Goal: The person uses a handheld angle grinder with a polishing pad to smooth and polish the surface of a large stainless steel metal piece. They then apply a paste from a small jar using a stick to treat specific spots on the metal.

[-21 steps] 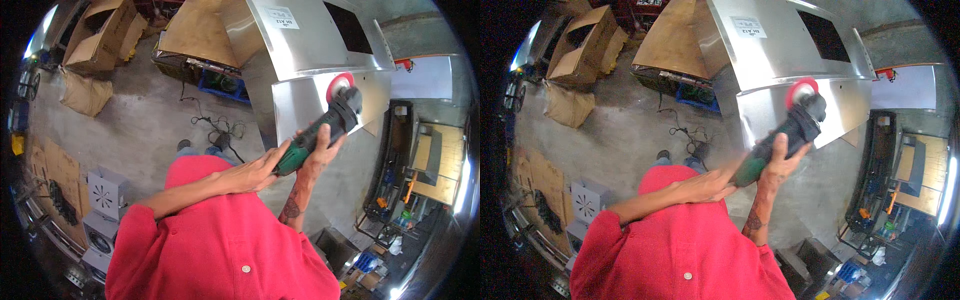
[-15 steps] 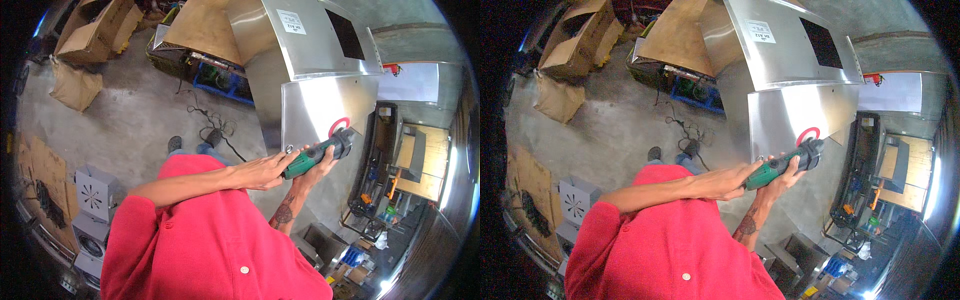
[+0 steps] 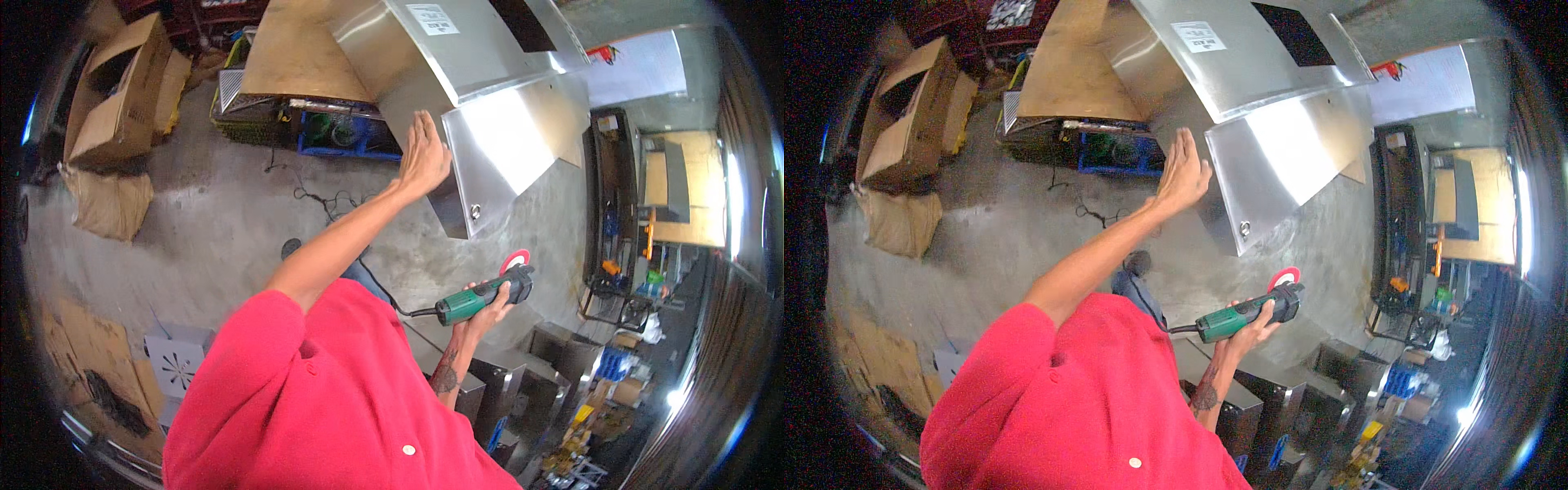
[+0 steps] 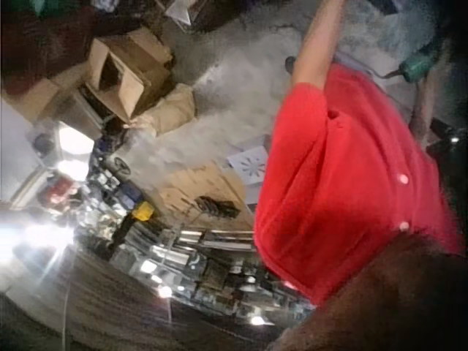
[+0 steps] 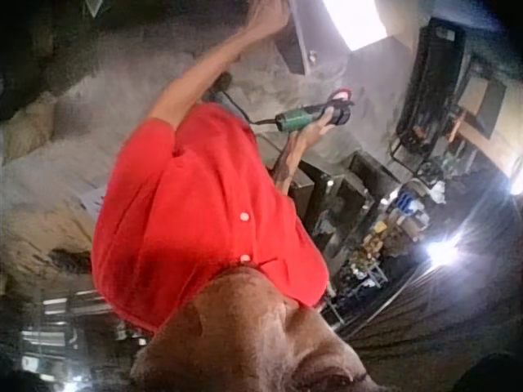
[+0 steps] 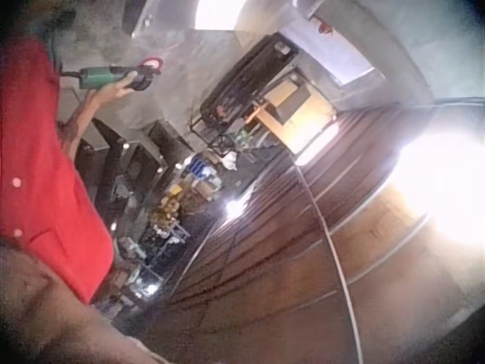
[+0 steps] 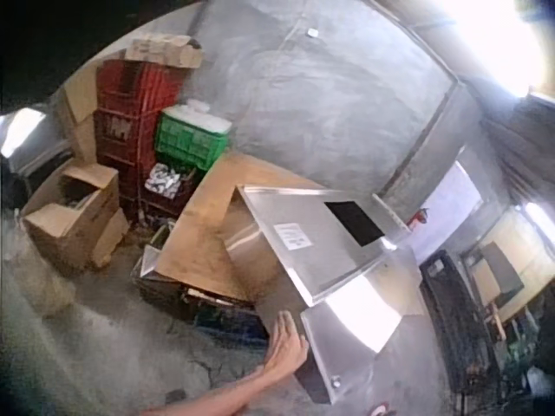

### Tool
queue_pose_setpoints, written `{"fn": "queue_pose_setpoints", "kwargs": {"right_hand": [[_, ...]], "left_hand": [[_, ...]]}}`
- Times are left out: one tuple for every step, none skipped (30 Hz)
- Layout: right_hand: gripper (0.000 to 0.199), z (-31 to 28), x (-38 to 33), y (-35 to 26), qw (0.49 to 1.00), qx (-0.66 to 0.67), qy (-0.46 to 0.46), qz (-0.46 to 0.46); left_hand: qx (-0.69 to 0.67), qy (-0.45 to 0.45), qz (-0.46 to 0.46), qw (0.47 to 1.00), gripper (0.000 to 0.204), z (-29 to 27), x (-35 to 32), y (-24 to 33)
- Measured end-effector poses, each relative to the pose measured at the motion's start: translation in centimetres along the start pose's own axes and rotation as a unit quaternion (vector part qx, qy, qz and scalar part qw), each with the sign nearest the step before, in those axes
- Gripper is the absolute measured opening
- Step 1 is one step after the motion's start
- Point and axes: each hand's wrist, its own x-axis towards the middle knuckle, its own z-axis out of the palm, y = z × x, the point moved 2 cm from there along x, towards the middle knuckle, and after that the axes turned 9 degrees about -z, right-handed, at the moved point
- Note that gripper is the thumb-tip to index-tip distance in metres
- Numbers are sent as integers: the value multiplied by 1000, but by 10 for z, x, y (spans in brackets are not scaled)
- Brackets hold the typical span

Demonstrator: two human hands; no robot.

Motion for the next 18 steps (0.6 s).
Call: {"fn": "queue_pose_setpoints", "kwargs": {"right_hand": [[65, -2, -8, -3, 1000, 3, 12, 0], [64, -6, -8, -1, 1000, 8, 24, -1], [62, -13, -9, -2, 999, 9, 38, -2], [61, -18, -8, -2, 999, 11, 49, -3], [60, -22, -3, -3, 999, 9, 45, -12], [59, -35, -4, 0, 999, -1, 47, -8], [58, -46, 0, 0, 999, -9, 48, -10], [58, -55, 4, -1, 998, -13, 60, -3], [57, -58, 9, -3, 998, -13, 66, 2], [56, -58, 16, -3, 997, -10, 70, 9], [59, -60, 24, -3, 998, -6, 59, 10], [58, -61, 34, 4, 998, 2, 59, 8], [57, -70, 46, 7, 998, 1, 65, 2], [56, -76, 58, 10, 998, 3, 66, -1], [57, -78, 67, 10, 998, 0, 66, 9], [58, -74, 72, 4, 998, 1, 65, 19], [58, -71, 79, 3, 998, 1, 65, 28], [58, -70, 90, 7, 998, 12, 56, 30]], "left_hand": [[8, -14, -21, 1000, 86, 8, 13, 7], [16, -25, -43, 999, 87, 16, 25, 15], [22, -41, -68, 997, 88, 27, 28, 24], [16, -2, -50, 999, 89, 37, 27, 36], [10, 39, -33, 999, 89, 47, 27, 49], [12, 68, -23, 997, 90, 57, 14, 50], [41, 105, 54, 992, 78, 51, -5, 60], [19, 95, 51, 994, 77, 51, -17, 54], [-3, 90, 48, 995, 77, 45, -24, 44], [-22, 88, 47, 995, 76, 41, -25, 33], [-39, 111, -54, 992, 73, 45, -24, 18], [-52, 136, -150, 978, 70, 51, -20, -1], [-124, 92, -180, 971, 70, 58, -22, -10], [-103, 62, -107, 987, 76, 61, -27, -24], [-143, 23, -152, 978, 79, 59, -34, -25], [-181, -13, -194, 964, 82, 54, -39, -27], [-169, -15, -186, 968, 83, 58, -43, -36], [-185, -17, -192, 964, 79, 63, -48, -34]]}}
